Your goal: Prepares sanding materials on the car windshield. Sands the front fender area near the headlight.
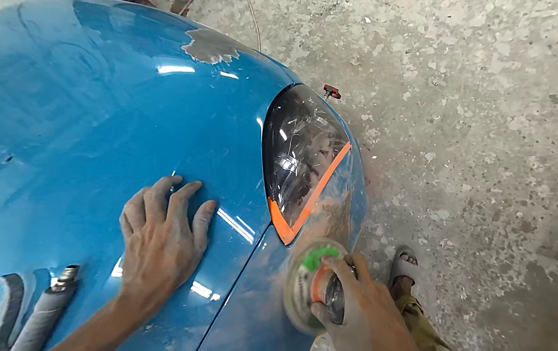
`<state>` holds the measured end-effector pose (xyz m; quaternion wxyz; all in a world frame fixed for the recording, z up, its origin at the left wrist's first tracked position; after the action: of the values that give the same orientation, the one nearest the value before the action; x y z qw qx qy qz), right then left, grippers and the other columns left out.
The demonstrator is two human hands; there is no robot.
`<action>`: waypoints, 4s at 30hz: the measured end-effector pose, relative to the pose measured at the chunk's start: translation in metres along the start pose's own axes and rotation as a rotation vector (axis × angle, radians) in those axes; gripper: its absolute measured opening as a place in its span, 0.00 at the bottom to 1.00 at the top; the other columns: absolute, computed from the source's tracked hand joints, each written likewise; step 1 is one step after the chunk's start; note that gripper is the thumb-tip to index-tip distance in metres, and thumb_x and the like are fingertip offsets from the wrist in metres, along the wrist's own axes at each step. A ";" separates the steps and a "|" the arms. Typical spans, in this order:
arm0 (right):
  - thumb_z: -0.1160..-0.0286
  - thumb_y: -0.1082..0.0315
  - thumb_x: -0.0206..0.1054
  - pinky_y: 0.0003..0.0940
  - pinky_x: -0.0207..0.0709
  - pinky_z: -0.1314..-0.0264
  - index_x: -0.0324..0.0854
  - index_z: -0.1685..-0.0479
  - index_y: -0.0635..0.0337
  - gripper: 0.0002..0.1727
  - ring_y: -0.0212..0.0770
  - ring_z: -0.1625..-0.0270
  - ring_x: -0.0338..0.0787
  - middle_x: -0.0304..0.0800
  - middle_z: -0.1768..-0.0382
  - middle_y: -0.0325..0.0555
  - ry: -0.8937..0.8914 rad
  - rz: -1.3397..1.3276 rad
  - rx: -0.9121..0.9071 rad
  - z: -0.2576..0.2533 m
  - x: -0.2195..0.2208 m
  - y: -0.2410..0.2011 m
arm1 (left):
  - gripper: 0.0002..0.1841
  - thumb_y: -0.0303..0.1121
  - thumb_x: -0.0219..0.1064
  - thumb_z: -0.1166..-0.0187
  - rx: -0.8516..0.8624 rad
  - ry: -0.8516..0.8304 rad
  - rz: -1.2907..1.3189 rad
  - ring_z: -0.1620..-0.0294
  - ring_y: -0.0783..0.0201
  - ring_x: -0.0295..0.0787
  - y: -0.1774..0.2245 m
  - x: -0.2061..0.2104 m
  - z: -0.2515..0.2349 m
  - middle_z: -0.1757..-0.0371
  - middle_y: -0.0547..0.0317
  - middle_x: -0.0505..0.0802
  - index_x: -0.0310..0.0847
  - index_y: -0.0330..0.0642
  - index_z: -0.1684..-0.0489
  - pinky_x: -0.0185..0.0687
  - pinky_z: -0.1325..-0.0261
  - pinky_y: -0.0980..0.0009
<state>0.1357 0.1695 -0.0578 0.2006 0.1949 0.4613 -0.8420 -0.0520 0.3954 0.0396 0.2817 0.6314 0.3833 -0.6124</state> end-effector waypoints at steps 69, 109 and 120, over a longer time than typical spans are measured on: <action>0.42 0.45 0.82 0.40 0.88 0.62 0.77 0.21 0.41 0.41 0.45 0.58 0.92 0.78 0.29 0.57 0.019 -0.076 -0.029 -0.013 -0.006 0.002 | 0.33 0.58 0.45 0.13 -0.011 0.001 0.007 0.18 0.32 0.65 0.001 -0.002 0.000 0.19 0.40 0.76 0.78 0.42 0.24 0.56 0.21 0.35; 0.42 0.39 0.78 0.39 0.86 0.55 0.74 0.19 0.35 0.43 0.43 0.52 0.91 0.75 0.25 0.52 0.012 -0.012 0.081 -0.043 -0.024 0.027 | 0.34 0.58 0.45 0.13 -0.021 -0.002 0.005 0.16 0.32 0.63 0.000 -0.001 0.000 0.17 0.40 0.74 0.78 0.42 0.24 0.53 0.19 0.36; 0.43 0.39 0.77 0.40 0.87 0.55 0.76 0.21 0.36 0.42 0.43 0.52 0.91 0.77 0.26 0.53 0.039 -0.012 0.065 -0.047 -0.027 0.027 | 0.33 0.57 0.45 0.13 -0.010 0.001 0.005 0.17 0.31 0.64 0.000 -0.001 0.001 0.18 0.39 0.75 0.78 0.40 0.25 0.54 0.19 0.36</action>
<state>0.1792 0.2005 -0.0856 0.1800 0.2147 0.4388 -0.8538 -0.0525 0.3946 0.0404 0.2863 0.6313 0.3847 -0.6095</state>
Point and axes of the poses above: each hand's wrist, its own z-axis away from the middle knuckle, its own x-axis out of the palm, y = z × x, the point moved 9 cm from there along -z, towards the middle knuckle
